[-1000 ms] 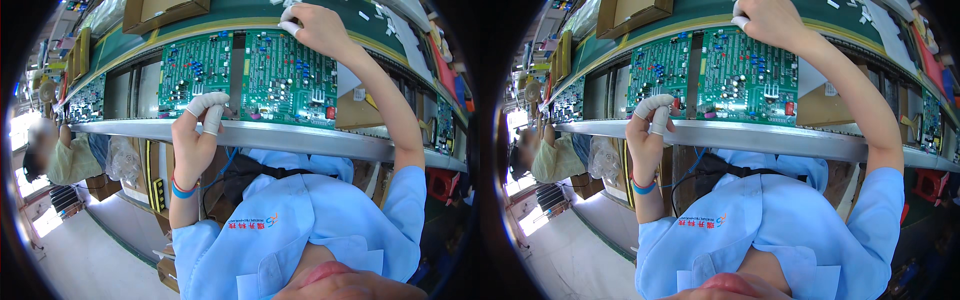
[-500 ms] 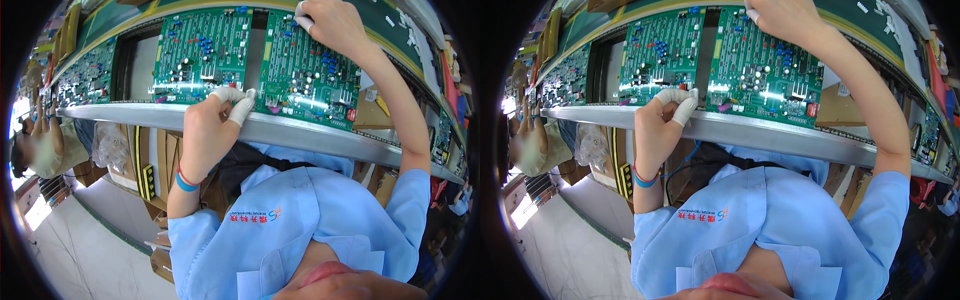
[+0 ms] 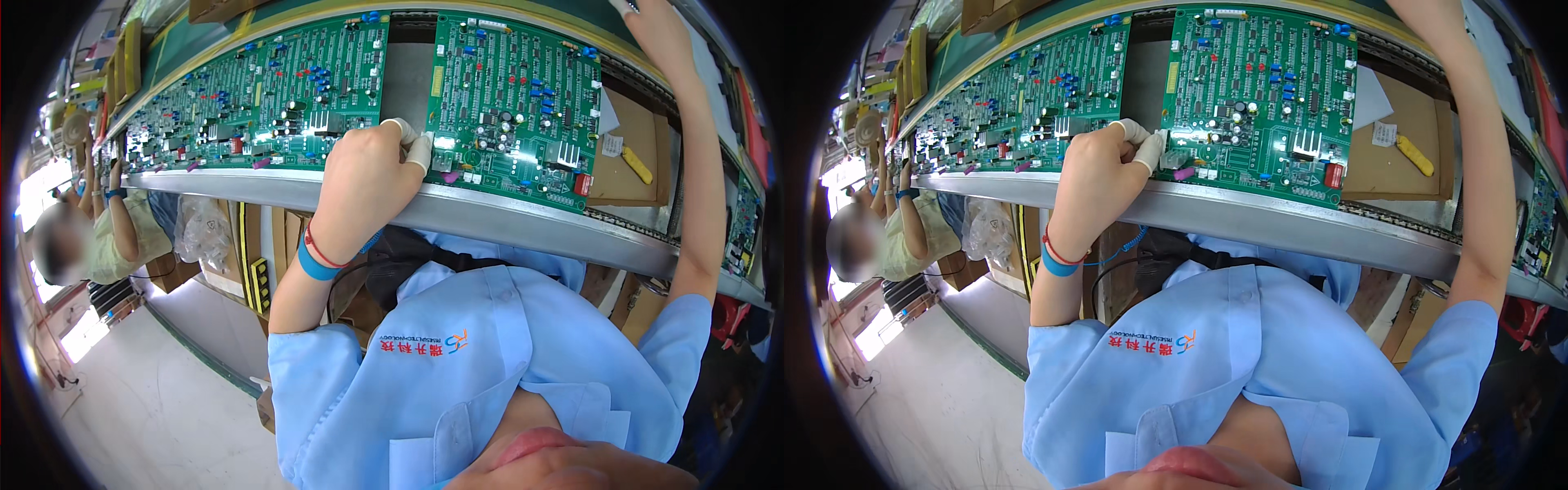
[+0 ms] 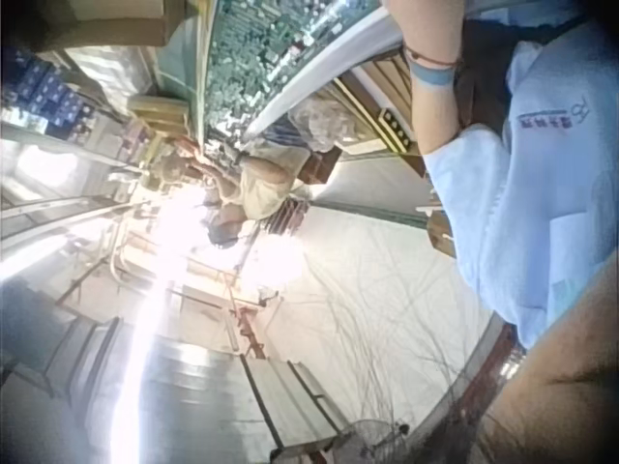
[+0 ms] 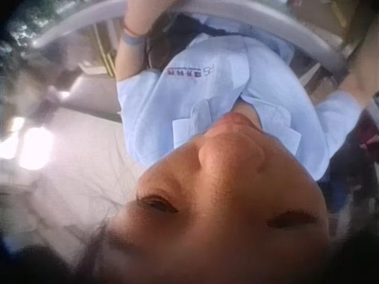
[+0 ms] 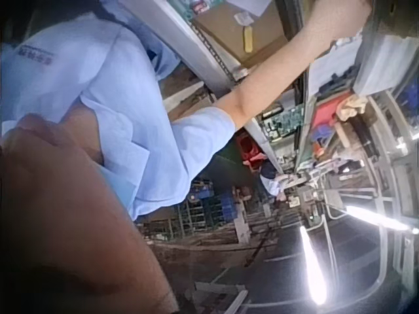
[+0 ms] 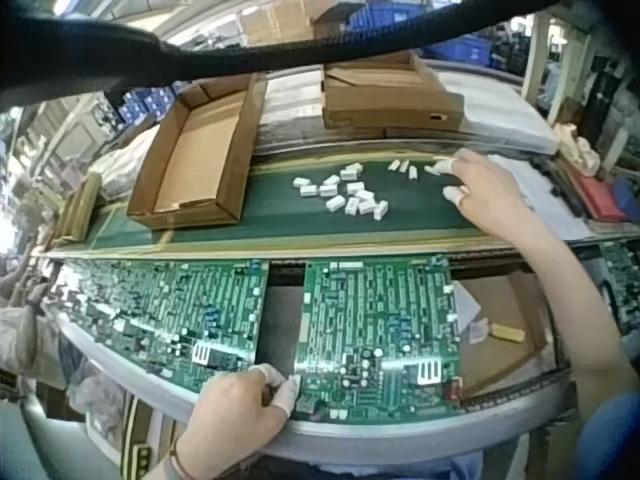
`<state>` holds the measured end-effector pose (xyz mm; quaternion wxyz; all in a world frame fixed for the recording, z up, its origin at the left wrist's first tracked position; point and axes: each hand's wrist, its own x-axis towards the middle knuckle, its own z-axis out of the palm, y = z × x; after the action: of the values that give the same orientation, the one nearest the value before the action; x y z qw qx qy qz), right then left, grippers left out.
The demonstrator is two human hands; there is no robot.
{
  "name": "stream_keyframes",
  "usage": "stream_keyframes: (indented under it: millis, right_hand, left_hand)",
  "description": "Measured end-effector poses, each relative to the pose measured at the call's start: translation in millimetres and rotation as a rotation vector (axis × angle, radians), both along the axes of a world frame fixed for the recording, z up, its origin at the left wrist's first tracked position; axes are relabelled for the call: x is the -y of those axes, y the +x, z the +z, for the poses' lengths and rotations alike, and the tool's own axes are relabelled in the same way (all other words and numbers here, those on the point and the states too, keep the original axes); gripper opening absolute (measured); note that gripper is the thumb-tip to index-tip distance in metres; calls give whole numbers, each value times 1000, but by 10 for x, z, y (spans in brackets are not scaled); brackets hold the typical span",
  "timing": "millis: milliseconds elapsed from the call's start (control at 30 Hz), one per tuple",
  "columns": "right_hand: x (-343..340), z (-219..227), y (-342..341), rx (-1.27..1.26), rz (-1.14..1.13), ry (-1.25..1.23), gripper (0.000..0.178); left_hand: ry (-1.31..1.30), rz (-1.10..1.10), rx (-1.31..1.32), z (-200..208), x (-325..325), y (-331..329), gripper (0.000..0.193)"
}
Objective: Manually assemble components such as transformers and plastic spacers onto printed circuit boards on an assembly line.
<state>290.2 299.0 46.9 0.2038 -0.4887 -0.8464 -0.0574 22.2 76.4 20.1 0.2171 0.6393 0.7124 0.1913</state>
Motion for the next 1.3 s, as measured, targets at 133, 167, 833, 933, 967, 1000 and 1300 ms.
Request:
stream_keyframes:
  millis: [133, 167, 833, 933, 967, 1000, 1300]
  right_hand:
    - [-279, -417, 296, 15, -34, -17, 21]
    - [-307, -461, 389, -10, -21, -58, 20]
    - [-283, -381, 377, 60, -62, 40, 15]
    - [-324, -442, 531, 138, 62, 16, 11]
    - [-285, -429, 562, 163, 38, 21, 11]
    - [-250, -383, 493, 87, 15, 8, 12]
    - [-589, -845, 815, 89, 139, 189, 28]
  left_hand:
    - [-80, 11, -36, 36, -1, -22, 21]
    - [-67, -10, -30, 66, -38, 2, 21]
    - [-247, 61, -134, 505, -196, -30, 26]
    - [139, -31, -90, 706, -507, -62, 29]
    - [307, -102, -83, 722, -759, 71, 27]
    - [389, -233, -123, 729, -980, 193, 27]
    - [370, -58, -284, -122, -2899, 1363, 22]
